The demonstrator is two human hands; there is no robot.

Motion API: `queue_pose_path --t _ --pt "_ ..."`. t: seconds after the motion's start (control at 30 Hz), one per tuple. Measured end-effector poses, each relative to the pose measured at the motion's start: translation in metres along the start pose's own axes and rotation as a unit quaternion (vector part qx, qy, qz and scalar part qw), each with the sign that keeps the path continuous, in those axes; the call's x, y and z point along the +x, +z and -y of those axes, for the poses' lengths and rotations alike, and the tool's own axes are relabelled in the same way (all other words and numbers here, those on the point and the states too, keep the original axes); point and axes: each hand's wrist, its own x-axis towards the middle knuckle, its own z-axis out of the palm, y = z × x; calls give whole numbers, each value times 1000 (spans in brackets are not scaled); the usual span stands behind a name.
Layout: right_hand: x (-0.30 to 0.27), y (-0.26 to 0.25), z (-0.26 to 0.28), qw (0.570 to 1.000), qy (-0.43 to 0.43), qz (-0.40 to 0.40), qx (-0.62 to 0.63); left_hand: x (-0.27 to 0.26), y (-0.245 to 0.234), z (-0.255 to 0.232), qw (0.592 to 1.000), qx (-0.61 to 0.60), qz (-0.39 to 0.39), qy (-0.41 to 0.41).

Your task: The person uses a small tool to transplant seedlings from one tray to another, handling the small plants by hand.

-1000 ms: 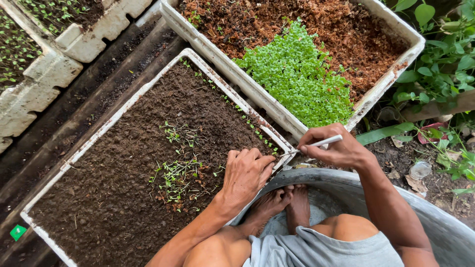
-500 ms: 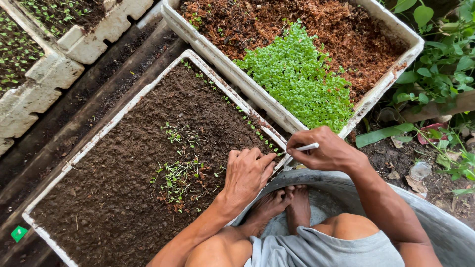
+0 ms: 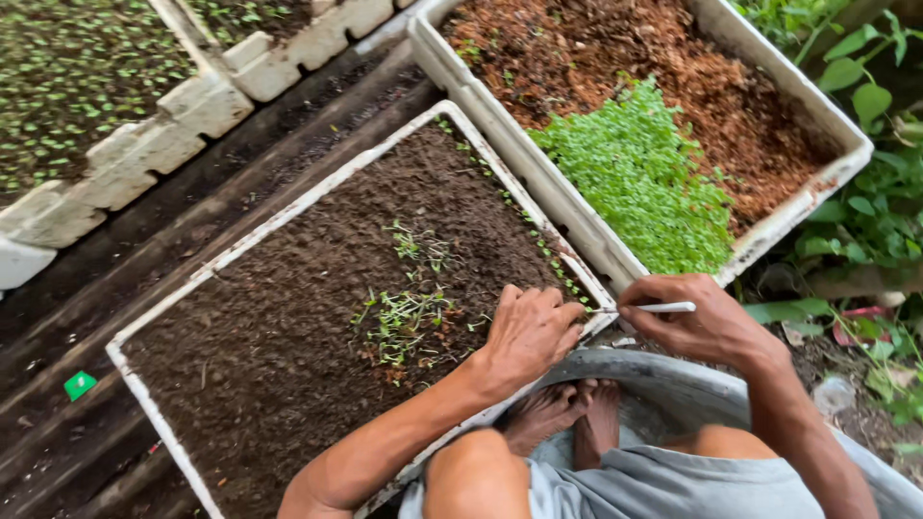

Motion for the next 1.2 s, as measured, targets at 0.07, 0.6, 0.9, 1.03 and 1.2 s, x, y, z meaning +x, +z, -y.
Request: queue_pose_path --t 0.07,0.6,0.9,1.03,1.2 --pt "0 -9 4 999 -5 4 -37 0 -32 20 1000 -8 -13 1" --pt "105 -9 71 998 -66 6 12 -25 -118 224 996 74 -15 43" --pt "102 56 49 925 -123 -178 312 -26 -112 243 999 -25 13 -31" --pt "127 83 36 906 -129 -224 336 -28 -128 238 993 -98 -8 -64" --pt "160 76 50 923 -169 -295 180 -21 -134 232 971 -215 -39 -101"
